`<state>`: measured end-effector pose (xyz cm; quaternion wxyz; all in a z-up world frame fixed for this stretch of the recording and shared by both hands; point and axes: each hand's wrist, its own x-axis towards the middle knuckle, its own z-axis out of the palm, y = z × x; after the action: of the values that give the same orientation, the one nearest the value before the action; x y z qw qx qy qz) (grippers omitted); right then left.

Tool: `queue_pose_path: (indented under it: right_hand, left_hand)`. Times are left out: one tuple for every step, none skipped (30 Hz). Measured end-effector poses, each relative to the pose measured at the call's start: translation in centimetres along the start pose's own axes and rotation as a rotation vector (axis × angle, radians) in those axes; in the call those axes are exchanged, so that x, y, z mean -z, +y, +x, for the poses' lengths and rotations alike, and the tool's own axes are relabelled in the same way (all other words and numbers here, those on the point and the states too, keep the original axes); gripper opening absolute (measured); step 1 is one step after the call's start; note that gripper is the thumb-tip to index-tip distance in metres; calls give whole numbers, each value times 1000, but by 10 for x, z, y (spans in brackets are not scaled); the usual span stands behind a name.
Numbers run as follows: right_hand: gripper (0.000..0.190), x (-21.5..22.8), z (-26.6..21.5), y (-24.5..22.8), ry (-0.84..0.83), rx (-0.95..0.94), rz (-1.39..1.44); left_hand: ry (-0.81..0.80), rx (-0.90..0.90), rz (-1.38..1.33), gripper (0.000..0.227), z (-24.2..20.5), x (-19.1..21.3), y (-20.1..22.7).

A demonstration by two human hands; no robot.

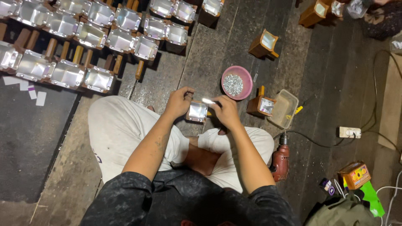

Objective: The person assembles wooden lamps by drilling holes into small wooden frames, inserting metal fasteners from a bowl, and hammering parts together while sitting cross-legged on a wooden floor.

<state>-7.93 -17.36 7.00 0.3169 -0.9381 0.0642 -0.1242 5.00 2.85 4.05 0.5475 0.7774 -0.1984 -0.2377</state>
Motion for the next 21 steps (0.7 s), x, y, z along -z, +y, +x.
queue_pose_path:
  right_hand:
    - [13,-5,2,0,-5,2,1]
    - [14,-10,4,0,-13,-6,14]
    - [14,-16,8,1,-20,-13,27]
    - [14,-17,9,0,-24,-9,28]
    - [15,-19,10,-1,-32,-16,28]
    - [16,-20,11,-1,-41,-24,29]
    - [16,-23,11,-1,-44,-23,30]
    - [16,-26,12,0,-53,-30,45]
    - [15,-28,10,1,-63,-41,59]
    - [15,-31,9,2,-65,-44,60]
    - [17,-34,9,3,-72,-50,73]
    - [19,-37,9,3,-80,-55,86]
    - [19,-39,9,3,-81,-55,87]
    - [18,-40,9,3,-86,-58,93]
    - [17,-42,8,3,-92,-60,98]
    - [17,-42,8,2,-93,-61,99]
    - [17,-42,7,2,-102,-83,91]
    - [17,-42,6,2,-110,-105,84]
    - [17,-42,7,3,-111,-105,84]
    - [18,-43,7,4,-127,-134,84]
    - [20,-43,8,4,-142,-164,84]
  left_hand:
    - [4,3,-2,29,-1,-1,0]
    - [-10,9,-5,30,-1,-2,-1]
    - [-22,12,-9,31,0,-2,-1]
    - [-17,14,-10,31,-3,0,7]
    - [-30,9,-10,33,-7,2,15]
    - [-42,5,-11,34,-10,4,22]
    - [-40,7,-11,34,-11,7,25]
    - [-76,-1,18,37,-12,10,28]
    - [-115,-7,48,39,-14,11,30]
    - [-117,-4,47,39,-14,11,31]
    - [-141,-10,66,41,-14,11,33]
    - [-165,-17,85,44,-13,10,34]
    - [-165,-16,85,44,-13,10,35]
    - [-182,-35,94,43,-14,10,37]
    - [-199,-54,103,44,-14,10,38]
    - [-199,-53,103,44,-13,9,35]
    - [-208,-82,129,42,-12,8,32]
    - [-218,-111,154,40,-11,6,29]
    - [-218,-110,154,40,-10,4,26]
    - [-217,-103,203,36,-10,2,24]
    - [-217,-97,252,32,-9,0,22]
